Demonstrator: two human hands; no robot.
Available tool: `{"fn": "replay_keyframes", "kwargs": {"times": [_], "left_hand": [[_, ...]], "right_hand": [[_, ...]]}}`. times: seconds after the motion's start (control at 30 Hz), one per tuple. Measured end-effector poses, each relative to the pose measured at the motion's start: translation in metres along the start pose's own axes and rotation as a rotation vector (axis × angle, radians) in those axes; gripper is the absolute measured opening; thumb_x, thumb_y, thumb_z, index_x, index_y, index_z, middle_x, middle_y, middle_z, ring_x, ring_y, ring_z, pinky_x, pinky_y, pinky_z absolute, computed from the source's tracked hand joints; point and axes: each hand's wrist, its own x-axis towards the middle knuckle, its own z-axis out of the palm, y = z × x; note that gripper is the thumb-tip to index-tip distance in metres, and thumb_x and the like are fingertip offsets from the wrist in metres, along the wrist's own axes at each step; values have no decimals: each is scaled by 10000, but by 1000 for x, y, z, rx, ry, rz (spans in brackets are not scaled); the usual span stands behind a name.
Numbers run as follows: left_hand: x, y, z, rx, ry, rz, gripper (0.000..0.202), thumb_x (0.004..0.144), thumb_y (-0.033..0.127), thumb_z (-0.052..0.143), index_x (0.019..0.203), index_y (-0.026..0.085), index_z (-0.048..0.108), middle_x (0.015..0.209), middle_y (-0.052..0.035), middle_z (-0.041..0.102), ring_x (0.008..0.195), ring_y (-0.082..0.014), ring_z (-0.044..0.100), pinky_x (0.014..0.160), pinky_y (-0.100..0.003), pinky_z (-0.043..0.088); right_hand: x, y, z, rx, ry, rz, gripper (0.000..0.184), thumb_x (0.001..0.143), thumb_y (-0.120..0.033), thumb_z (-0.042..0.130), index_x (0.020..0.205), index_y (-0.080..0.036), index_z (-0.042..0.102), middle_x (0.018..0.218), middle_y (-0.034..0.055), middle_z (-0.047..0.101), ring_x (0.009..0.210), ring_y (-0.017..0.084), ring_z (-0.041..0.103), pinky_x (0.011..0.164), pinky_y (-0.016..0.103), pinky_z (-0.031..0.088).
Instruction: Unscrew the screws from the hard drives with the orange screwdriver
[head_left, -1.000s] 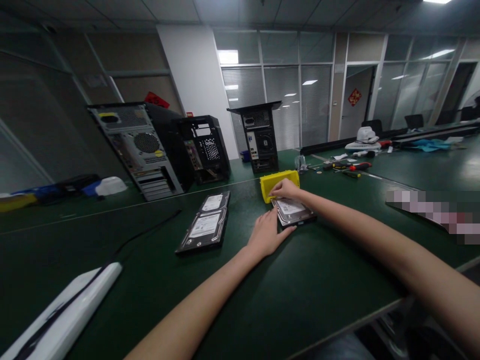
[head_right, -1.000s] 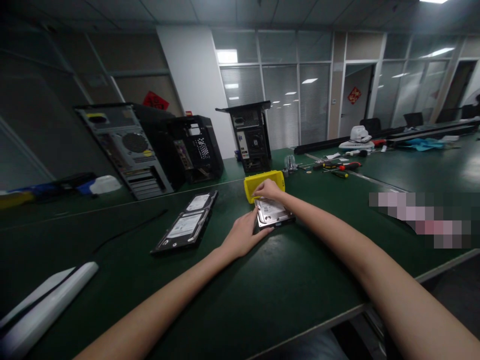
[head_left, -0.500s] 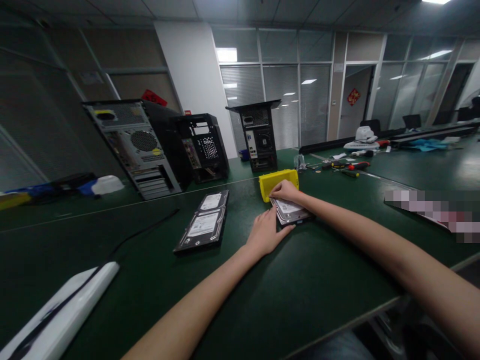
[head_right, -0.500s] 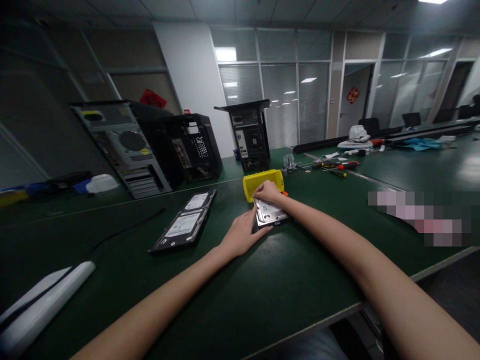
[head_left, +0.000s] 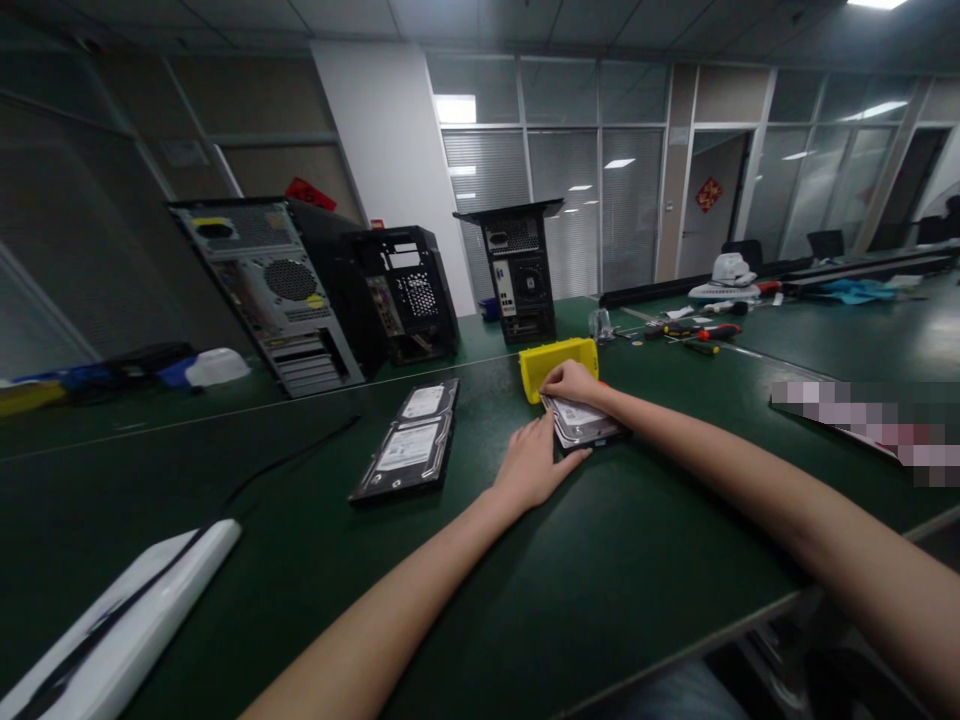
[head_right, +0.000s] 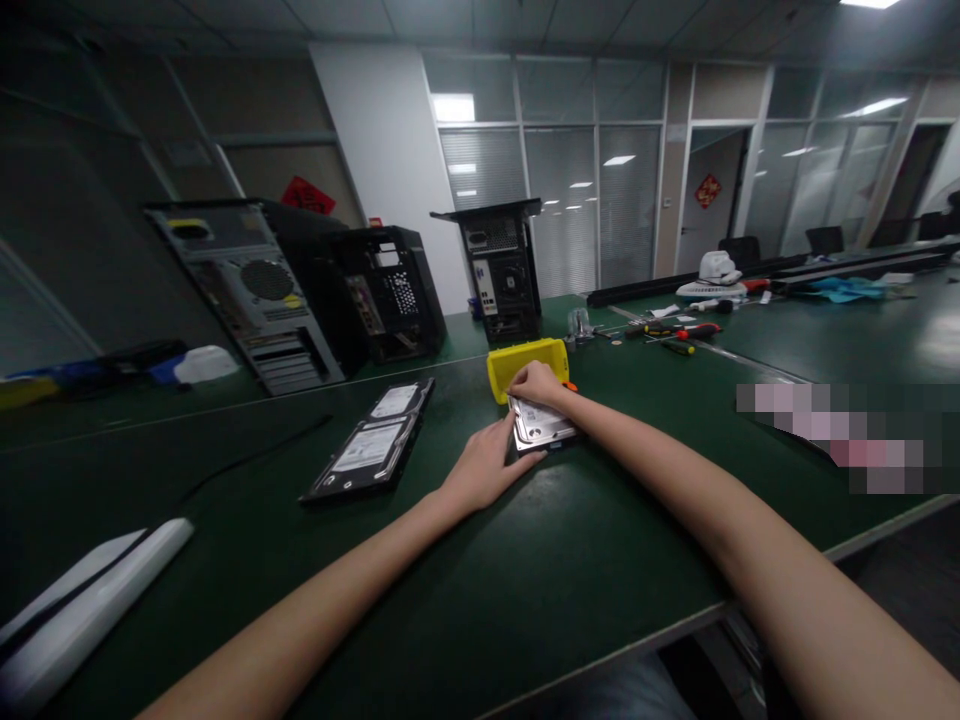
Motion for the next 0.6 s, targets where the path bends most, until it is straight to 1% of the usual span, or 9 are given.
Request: {"fn": "replay_keyframes", "kwargs": {"times": [0.2,0.33,0.5,0.6], "left_hand": [[0,-4,4,14,5,2,663,848,615,438,1305,135,441,1328,-170,534,1227,-314,497,1017,-438,378],[0,-8,9,28,26,15,745,844,641,420,1364,110,372,1369,-185,496,1251,-312,477,1042,-432,354],[0,-9,11,34,30,16,776,843,641,420,1392,100,331,1389,-186,478,1269,-311,460,1061,-427,336],[0,-9,11,30,30,15,776,842,646,413,1394,107,327,1379,-180,490,1264,-313,465,1057,-431,340]], "right_hand": [[-2,3,-1,-14,-11,-39,247,778,-263,623,908,-107,764,878,80,739,779,148,672,676,189,451],[-6,5,-3,-19,-13,-74,252,791,-259,606,918,-105,760,884,78,739,794,152,675,671,193,450],[-13,6,-9,-42,-15,-144,244,800,-232,593,944,-114,752,932,68,735,846,143,668,757,193,461],[-16,4,-11,-72,-6,-163,231,795,-214,596,930,-111,753,933,75,734,840,152,664,770,211,468]]}}
